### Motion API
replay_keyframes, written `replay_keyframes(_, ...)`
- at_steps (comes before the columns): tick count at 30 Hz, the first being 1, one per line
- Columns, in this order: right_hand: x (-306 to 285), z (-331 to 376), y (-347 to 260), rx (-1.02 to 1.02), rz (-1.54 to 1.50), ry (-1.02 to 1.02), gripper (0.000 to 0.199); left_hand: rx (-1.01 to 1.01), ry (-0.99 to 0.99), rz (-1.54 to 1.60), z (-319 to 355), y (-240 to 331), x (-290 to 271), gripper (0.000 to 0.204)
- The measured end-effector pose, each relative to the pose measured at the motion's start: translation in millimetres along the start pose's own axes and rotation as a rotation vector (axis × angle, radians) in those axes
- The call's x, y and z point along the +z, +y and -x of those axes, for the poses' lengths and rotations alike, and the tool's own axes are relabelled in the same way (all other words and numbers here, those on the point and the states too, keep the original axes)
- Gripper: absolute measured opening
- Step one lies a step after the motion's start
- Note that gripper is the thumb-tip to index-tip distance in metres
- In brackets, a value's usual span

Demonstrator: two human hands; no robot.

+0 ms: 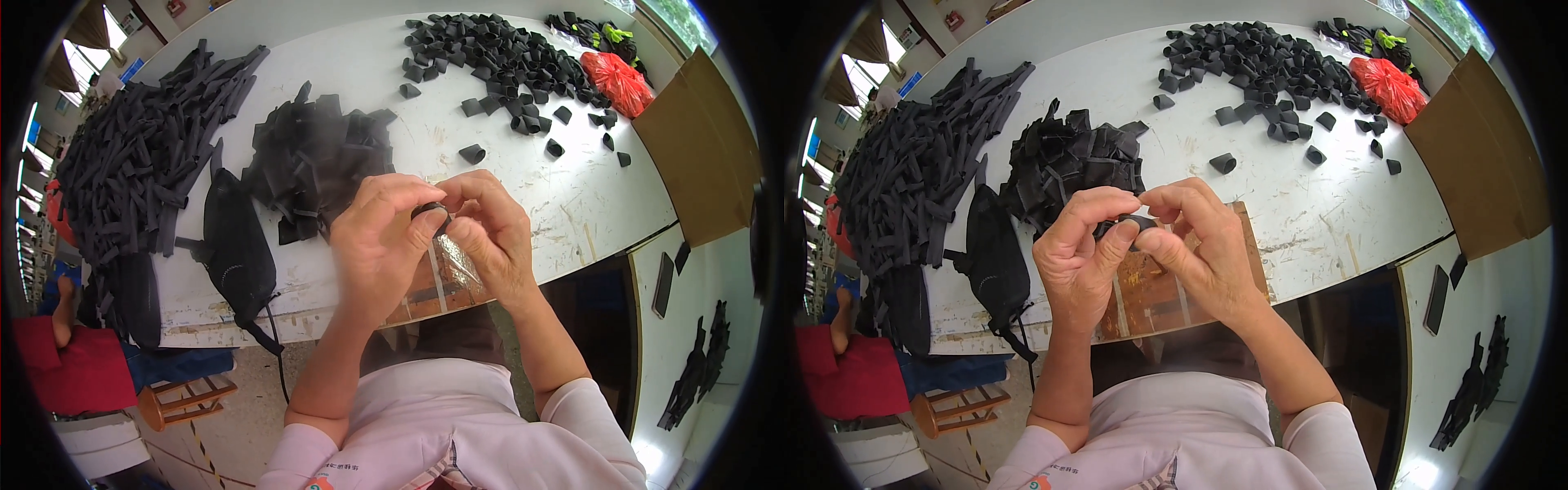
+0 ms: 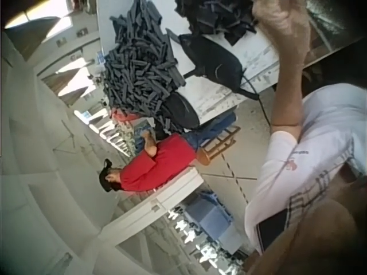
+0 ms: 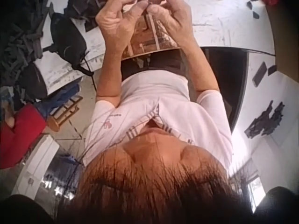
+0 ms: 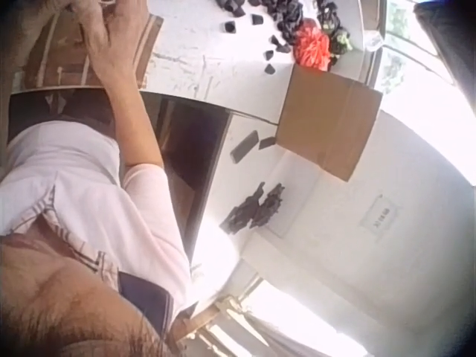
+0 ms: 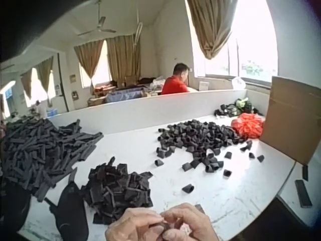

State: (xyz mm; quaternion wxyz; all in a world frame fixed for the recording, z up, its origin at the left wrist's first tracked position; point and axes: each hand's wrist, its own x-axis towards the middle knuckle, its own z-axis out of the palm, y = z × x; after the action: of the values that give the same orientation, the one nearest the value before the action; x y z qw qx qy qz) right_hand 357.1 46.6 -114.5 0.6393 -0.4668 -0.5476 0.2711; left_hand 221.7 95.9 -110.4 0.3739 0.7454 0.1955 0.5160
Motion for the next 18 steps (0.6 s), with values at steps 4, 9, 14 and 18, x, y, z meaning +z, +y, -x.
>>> replay_keyframes(4, 7, -1, -10, -0.186, 0.219, -0.054, 0.023, -0.229, 0.367, 0.566, 9, 6, 11, 0.008)
replay_keyframes(9, 12, -2, -13, -0.157, 0.219, 0.012, 0.015, -0.371, 0.384, 0.987, 15, 4, 7, 0.012)
replay_keyframes(14, 5, 5, 2, -0.158, 0.213, -0.051, 0.010, -0.385, 0.412, 0.918, 24, 3, 13, 0.012)
replay_keyframes(18, 8, 4, 0, -0.226, 0.326, -0.062, 0.009, -0.360, 0.400, 0.755, 27, 1, 12, 0.011)
